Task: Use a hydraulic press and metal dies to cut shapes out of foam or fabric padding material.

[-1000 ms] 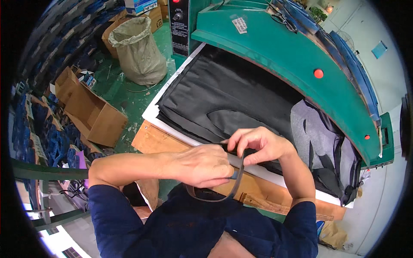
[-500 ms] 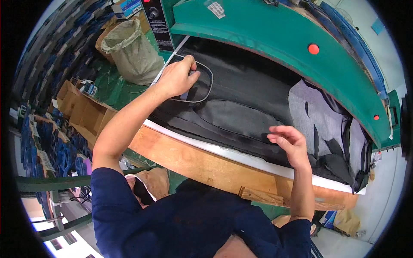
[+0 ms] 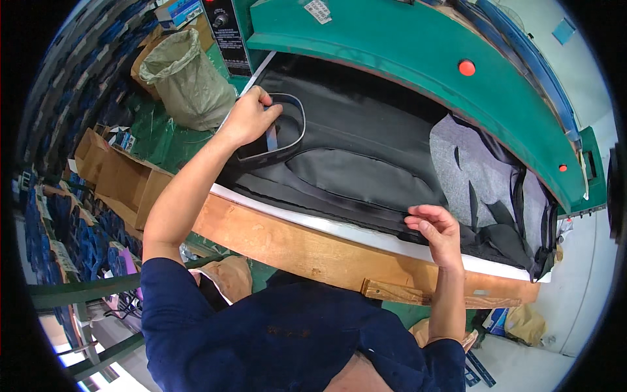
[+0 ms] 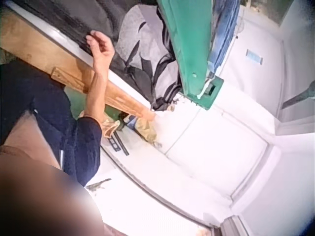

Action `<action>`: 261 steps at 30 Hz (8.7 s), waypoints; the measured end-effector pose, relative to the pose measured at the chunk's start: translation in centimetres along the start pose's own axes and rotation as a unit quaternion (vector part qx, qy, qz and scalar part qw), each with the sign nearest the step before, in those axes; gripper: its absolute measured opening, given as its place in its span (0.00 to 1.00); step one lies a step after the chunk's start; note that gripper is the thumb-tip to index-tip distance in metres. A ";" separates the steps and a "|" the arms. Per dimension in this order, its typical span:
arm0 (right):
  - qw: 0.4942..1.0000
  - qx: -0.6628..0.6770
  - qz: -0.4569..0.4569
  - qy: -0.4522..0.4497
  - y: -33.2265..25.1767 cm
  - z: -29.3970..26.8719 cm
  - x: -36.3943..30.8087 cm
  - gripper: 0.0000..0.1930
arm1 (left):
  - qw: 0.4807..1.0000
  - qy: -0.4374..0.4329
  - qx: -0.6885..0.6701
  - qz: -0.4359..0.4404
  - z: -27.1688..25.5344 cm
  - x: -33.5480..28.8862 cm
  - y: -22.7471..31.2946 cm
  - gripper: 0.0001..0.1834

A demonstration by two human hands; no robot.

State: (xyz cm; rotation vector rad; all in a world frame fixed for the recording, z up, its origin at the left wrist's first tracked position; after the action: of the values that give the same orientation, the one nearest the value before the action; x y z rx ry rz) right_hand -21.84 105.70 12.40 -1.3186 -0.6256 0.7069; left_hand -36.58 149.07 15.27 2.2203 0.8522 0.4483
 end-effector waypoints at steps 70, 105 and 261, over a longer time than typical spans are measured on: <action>0.840 -0.418 -0.193 -0.285 1.3 24.3 13.9 0.17 | 0.940 -0.022 -0.336 -0.052 -2.6 -8.7 -13.4 0.16; 0.928 -0.316 -0.158 -0.116 6.0 22.0 18.5 0.31 | 0.972 -0.008 -0.230 -0.055 -2.3 -8.5 -14.4 0.15; 0.693 -0.499 -0.417 -0.310 -1.3 0.5 17.5 0.11 | 0.932 0.107 -0.329 -0.105 -1.9 -11.0 -13.7 0.25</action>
State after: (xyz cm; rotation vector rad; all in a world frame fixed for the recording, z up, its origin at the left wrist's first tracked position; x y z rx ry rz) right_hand -10.78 119.28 13.98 -1.4798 -2.2339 -0.0692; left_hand -51.61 149.81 5.99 1.4659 0.8778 0.7540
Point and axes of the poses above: each hand's wrist, its own x-axis towards the middle knuckle, its own z-axis out of the palm, y = z × x, the point moved 3 cm from there along x, towards the middle knuckle, and after that the axes turned 5 degrees about -z, right-handed, at the moved point
